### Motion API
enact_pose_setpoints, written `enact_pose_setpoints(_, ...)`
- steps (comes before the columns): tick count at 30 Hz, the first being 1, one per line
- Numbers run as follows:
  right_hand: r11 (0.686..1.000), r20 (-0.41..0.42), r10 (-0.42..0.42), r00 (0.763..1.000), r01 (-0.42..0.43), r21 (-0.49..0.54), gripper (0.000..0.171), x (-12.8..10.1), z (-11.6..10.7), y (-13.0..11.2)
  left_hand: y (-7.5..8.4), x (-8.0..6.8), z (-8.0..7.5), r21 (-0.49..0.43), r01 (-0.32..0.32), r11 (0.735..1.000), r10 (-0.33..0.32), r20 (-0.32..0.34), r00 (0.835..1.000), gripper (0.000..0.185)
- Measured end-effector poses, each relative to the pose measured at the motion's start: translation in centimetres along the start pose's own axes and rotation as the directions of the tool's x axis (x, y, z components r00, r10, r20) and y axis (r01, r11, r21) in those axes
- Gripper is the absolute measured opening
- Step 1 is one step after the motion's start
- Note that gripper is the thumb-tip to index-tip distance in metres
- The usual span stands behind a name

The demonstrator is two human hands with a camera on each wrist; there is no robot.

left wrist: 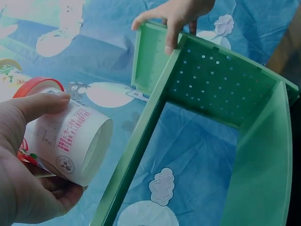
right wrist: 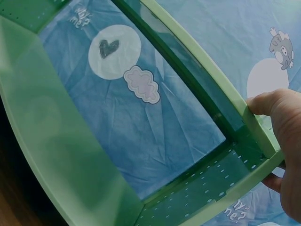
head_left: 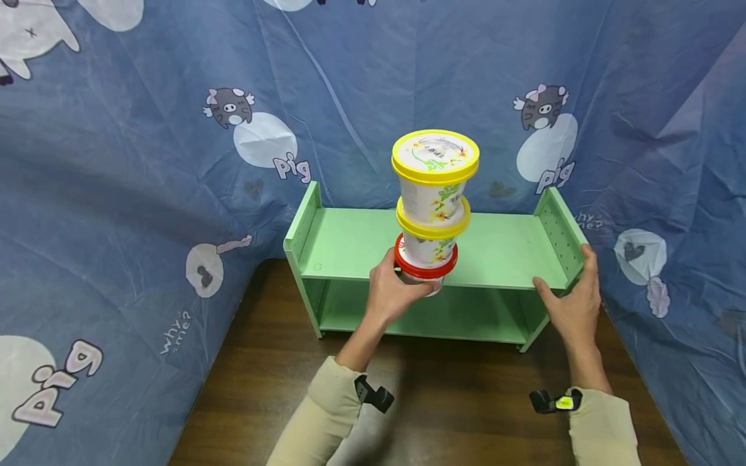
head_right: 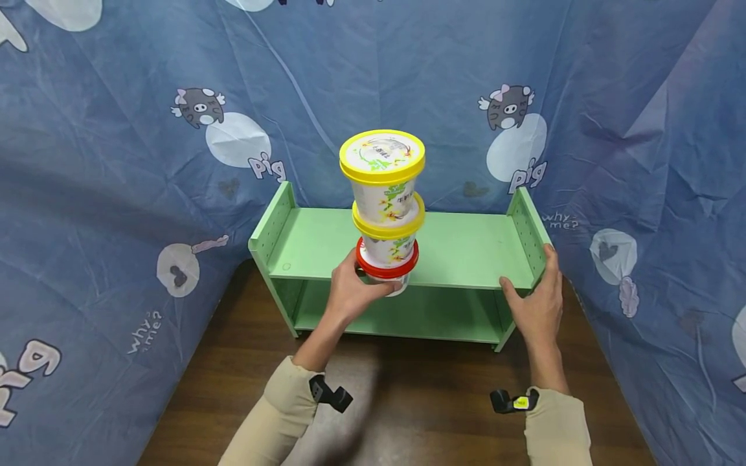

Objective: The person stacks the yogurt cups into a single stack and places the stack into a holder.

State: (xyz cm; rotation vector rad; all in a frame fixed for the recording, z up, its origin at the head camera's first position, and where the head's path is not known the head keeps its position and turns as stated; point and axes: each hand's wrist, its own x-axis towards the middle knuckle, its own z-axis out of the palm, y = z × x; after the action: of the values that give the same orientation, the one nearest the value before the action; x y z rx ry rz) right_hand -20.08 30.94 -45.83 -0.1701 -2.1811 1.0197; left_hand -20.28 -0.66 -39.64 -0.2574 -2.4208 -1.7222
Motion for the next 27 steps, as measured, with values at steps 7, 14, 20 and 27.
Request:
enact_pose_setpoints(7, 1.000, 0.012, -0.013, 1.000, 0.012, 0.015, 0.094, 0.0, -0.1, 0.0, 0.0, 1.1, 0.1, -0.007, -0.012, 1.000, 0.012, -0.009, 1.000, 0.067)
enact_pose_setpoints(14, 1.000, 0.017, 0.002, 1.000, -0.002, 0.009, 0.094, 0.0, -0.1, -0.1, -0.1, 1.8, 0.3, 0.008, 0.016, 1.000, -0.016, -0.015, 1.000, 0.070)
enact_pose_setpoints(20, 1.000, 0.020, 0.014, 1.000, -0.014, 0.010, 0.093, -0.1, -0.2, -0.3, -0.2, 2.4, 0.4, 0.001, 0.030, 1.000, -0.030, -0.019, 0.999, 0.071)
enact_pose_setpoints(27, 1.000, 0.019, 0.011, 1.000, -0.011, 0.007, 0.093, -0.1, -0.2, -0.3, -0.5, 3.2, 0.6, 0.003, 0.027, 1.000, -0.027, -0.017, 0.999, 0.071)
